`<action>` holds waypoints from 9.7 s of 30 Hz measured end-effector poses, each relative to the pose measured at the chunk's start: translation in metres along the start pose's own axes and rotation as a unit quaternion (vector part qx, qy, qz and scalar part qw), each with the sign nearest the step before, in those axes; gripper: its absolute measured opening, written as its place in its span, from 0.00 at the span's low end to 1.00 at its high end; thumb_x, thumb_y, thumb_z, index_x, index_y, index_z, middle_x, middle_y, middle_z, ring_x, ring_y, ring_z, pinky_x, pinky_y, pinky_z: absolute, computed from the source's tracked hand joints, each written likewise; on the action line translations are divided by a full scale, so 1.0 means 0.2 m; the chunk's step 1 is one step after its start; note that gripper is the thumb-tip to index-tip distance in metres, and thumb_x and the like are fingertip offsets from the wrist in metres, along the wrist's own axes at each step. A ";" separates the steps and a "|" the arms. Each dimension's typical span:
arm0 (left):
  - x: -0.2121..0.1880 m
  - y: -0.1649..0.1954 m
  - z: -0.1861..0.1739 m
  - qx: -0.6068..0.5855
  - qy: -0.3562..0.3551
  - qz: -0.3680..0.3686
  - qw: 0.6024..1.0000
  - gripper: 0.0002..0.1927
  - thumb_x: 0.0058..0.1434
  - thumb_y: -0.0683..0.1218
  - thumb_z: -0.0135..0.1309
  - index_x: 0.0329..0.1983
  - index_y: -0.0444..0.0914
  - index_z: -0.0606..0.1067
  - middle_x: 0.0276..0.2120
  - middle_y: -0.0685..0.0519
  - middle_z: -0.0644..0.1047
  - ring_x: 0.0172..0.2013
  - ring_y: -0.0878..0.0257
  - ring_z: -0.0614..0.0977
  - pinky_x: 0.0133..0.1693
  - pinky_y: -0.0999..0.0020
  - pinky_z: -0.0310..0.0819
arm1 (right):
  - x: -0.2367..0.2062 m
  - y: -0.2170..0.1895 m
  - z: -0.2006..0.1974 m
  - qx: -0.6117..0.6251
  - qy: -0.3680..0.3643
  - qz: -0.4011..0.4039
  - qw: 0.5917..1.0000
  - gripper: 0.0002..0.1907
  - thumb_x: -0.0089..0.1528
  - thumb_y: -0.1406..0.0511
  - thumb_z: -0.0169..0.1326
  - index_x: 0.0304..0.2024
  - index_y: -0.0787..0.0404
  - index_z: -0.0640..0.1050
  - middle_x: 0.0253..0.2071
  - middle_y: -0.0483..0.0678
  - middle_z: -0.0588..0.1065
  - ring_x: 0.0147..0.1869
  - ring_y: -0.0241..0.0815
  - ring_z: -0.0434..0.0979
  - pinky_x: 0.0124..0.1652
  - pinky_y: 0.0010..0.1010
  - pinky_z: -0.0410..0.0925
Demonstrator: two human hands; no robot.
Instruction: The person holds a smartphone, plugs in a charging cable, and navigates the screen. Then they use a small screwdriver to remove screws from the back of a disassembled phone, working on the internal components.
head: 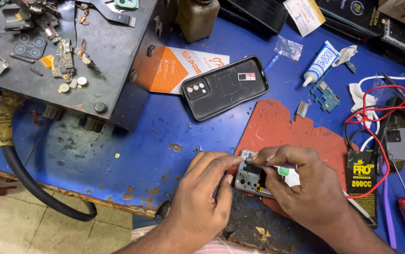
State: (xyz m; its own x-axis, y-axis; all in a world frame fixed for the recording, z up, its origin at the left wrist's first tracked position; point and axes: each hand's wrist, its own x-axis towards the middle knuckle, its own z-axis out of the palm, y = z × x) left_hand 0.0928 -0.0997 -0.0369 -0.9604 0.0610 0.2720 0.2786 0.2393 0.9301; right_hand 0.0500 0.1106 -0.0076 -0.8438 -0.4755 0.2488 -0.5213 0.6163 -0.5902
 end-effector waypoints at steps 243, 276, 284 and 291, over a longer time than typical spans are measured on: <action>-0.07 -0.09 0.06 -0.048 -0.010 0.053 0.997 0.15 0.54 0.28 0.57 0.44 0.32 0.80 0.36 0.47 0.83 0.37 0.58 0.86 0.39 0.67 0.82 | 0.06 0.06 -0.12 -0.014 -0.005 0.041 0.999 0.18 0.57 0.67 0.63 0.45 0.64 0.71 0.39 0.49 0.83 0.42 0.43 0.87 0.37 0.31 0.78; -0.06 -0.07 0.05 -0.038 -0.028 0.053 0.997 0.11 0.57 0.39 0.69 0.32 0.35 0.75 0.30 0.50 0.81 0.31 0.58 0.82 0.35 0.66 0.76 | -0.07 -0.03 -0.14 0.205 0.086 0.134 0.966 0.24 0.61 0.76 0.58 0.54 0.64 0.62 0.45 0.59 0.78 0.54 0.48 0.86 0.51 0.37 0.82; -0.06 -0.06 0.04 -0.019 -0.049 0.039 0.998 0.11 0.55 0.40 0.70 0.31 0.35 0.75 0.29 0.51 0.78 0.30 0.56 0.79 0.33 0.64 0.72 | -0.29 -0.11 0.05 0.403 0.179 0.093 0.893 0.26 0.61 0.83 0.54 0.54 0.61 0.60 0.43 0.65 0.78 0.54 0.59 0.85 0.56 0.53 0.80; -0.06 -0.06 0.05 -0.010 -0.049 0.041 0.998 0.11 0.53 0.38 0.69 0.32 0.35 0.75 0.30 0.51 0.78 0.31 0.55 0.79 0.33 0.63 0.72 | -0.31 -0.10 0.11 0.417 0.186 0.101 0.884 0.25 0.60 0.84 0.53 0.53 0.62 0.60 0.43 0.65 0.79 0.52 0.58 0.86 0.55 0.53 0.80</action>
State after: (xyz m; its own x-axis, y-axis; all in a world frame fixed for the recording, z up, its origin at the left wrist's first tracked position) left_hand 0.1014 -0.0941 -0.0528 -0.9304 0.1742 0.3226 0.3553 0.2107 0.9107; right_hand 0.1163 0.1142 -0.0274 -0.9733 -0.0744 0.2174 -0.2109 -0.0857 -0.9737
